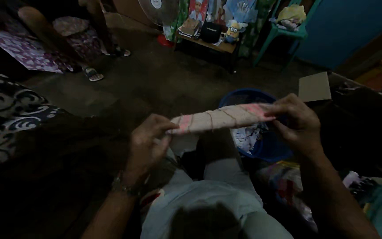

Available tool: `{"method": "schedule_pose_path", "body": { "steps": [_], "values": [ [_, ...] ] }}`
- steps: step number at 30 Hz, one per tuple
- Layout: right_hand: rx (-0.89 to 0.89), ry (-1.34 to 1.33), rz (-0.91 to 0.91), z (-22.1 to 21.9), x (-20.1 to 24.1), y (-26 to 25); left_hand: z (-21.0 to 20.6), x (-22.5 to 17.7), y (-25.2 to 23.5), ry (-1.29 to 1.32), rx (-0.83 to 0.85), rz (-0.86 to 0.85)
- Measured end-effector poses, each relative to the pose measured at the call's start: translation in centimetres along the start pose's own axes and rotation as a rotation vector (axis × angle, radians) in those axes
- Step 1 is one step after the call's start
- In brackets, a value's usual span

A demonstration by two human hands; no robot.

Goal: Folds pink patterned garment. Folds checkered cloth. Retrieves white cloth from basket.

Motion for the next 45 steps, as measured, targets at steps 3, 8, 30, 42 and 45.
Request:
{"method": "schedule_pose_path", "body": {
  "steps": [3,8,30,42,45],
  "values": [
    [0.233,-0.090,-0.103,0.1,-0.8,6.0,-3.3,0.4,5.8,0.097,0.234,0.080],
    [0.714,-0.310,-0.337,-2.9,-3.0,15.0,-8.7,2.0,15.2,0.276,0.557,0.256],
    [0.581,-0.292,-1.373,-14.5,-13.1,13.9,-19.0,12.8,14.9,0.856,0.317,1.473],
    [0.263,-0.412,-1.209,-9.1,-9.9,10.4,-17.4,8.6,12.1,1.005,0.080,1.286],
    [0.256,-0.412,-1.198,-7.6,-8.7,9.6,-17.1,7.0,11.4,0.975,0.091,1.237]
  ]
}}
Point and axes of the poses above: each hand's wrist, its own y-axis away from the middle knuckle, its own z-axis out of the back of the hand, x = y × z, the point moved 5 cm from there along -y, towards the middle knuckle, and after that the axes turned 2 degrees about -x, right-handed, at the moved point
